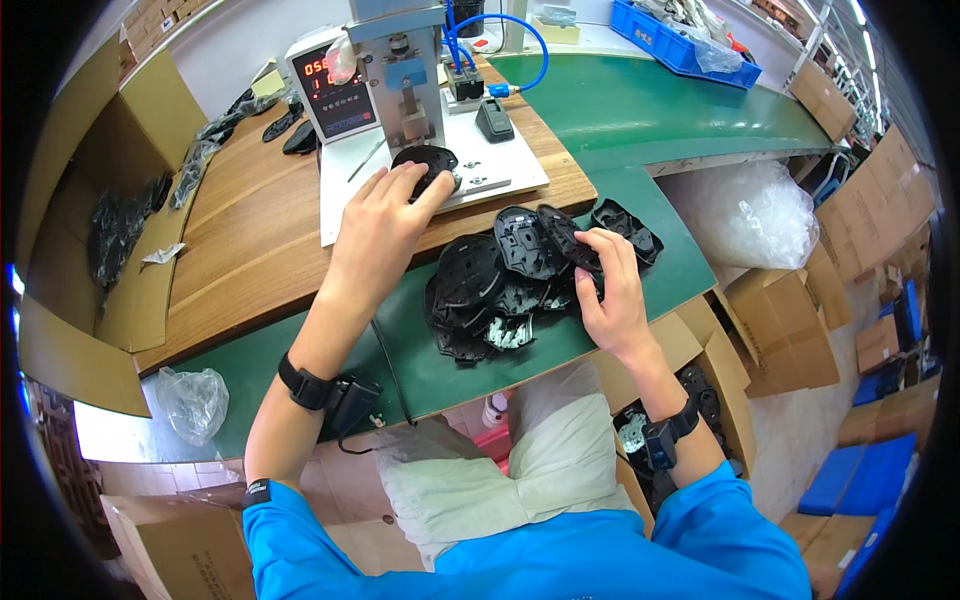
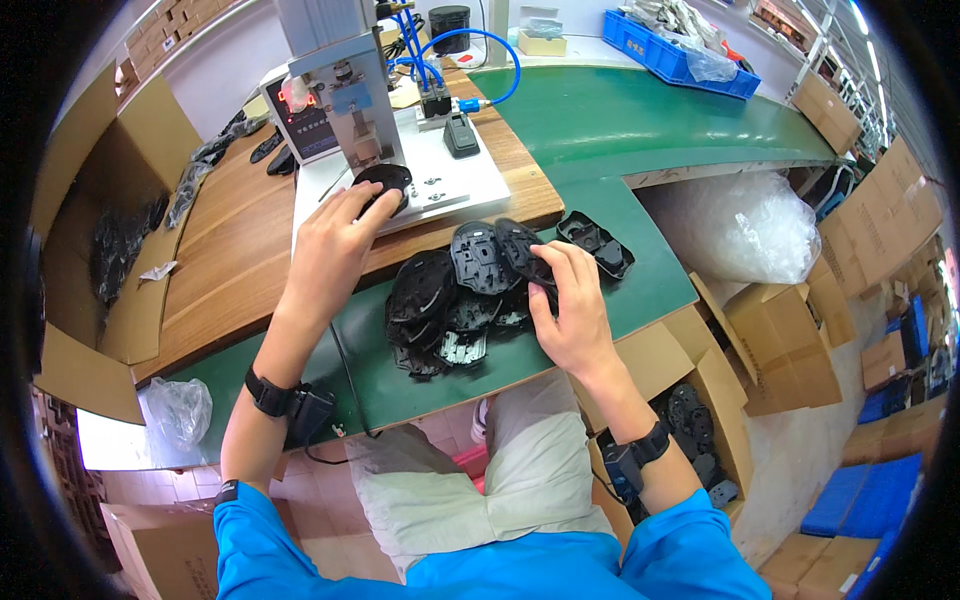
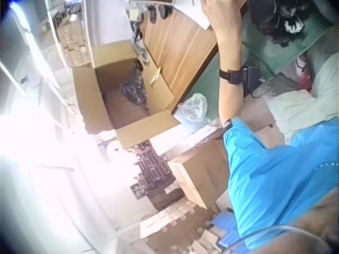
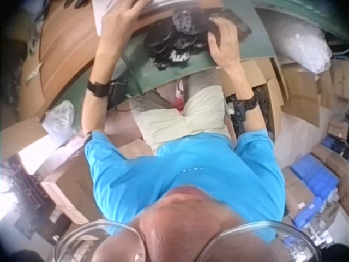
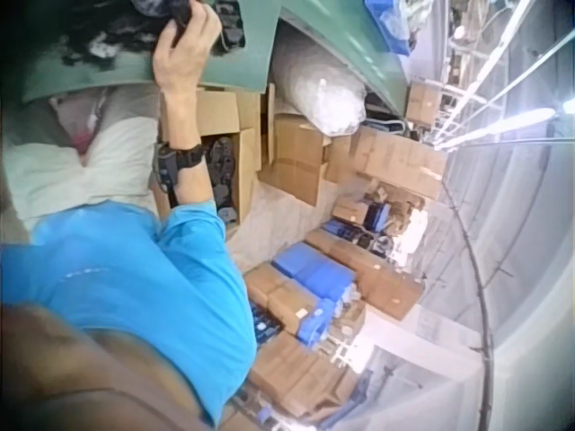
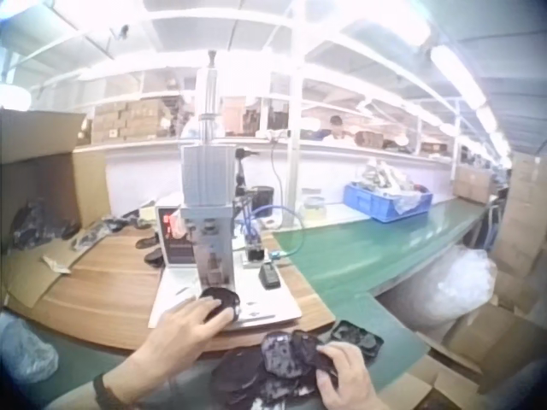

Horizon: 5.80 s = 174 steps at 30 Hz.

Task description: Assembling small black plastic components using a pneumatic press at a factory workstation.

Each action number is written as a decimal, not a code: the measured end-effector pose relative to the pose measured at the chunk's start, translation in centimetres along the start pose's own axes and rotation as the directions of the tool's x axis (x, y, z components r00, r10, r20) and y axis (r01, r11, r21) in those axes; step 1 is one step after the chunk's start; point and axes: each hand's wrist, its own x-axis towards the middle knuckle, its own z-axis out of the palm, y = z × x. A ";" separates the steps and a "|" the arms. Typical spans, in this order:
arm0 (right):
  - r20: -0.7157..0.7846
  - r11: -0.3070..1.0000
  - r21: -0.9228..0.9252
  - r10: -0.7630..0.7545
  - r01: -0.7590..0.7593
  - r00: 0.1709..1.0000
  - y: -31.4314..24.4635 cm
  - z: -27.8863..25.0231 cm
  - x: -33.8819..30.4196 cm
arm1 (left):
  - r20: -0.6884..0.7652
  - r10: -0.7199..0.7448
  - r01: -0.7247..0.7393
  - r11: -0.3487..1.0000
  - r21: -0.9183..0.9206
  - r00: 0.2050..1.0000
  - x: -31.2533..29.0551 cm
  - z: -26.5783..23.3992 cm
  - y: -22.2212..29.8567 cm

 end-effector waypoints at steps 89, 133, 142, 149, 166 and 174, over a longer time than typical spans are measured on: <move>-0.012 0.988 -0.143 0.049 -0.050 0.999 0.3 0.0 0.0 | -0.058 -0.243 0.208 0.913 -0.350 0.968 -2.6 1.4 0.2; 0.132 0.946 0.032 -0.324 0.323 0.937 -9.4 -5.7 9.8 | -0.408 -0.148 -0.084 0.863 -0.499 0.901 -2.0 -1.8 0.2; 0.569 0.838 0.124 -0.499 0.532 0.653 -8.8 -2.1 13.5 | -0.277 0.004 -0.196 0.718 -0.668 0.961 -2.2 -1.9 1.7; 0.673 0.972 0.234 -0.186 0.033 0.715 -9.6 -1.3 12.7 | -0.389 -0.119 -0.180 0.739 -0.649 0.914 -2.1 -0.5 1.3; 0.145 0.865 0.313 0.365 -0.393 0.920 8.5 5.5 23.2 | -0.370 -0.296 0.063 0.847 -0.528 0.881 -2.8 1.2 -0.1; 0.230 0.874 0.214 0.389 -0.436 0.892 12.1 9.5 24.5 | -0.317 -0.260 0.081 0.872 -0.483 0.912 -2.5 1.3 0.1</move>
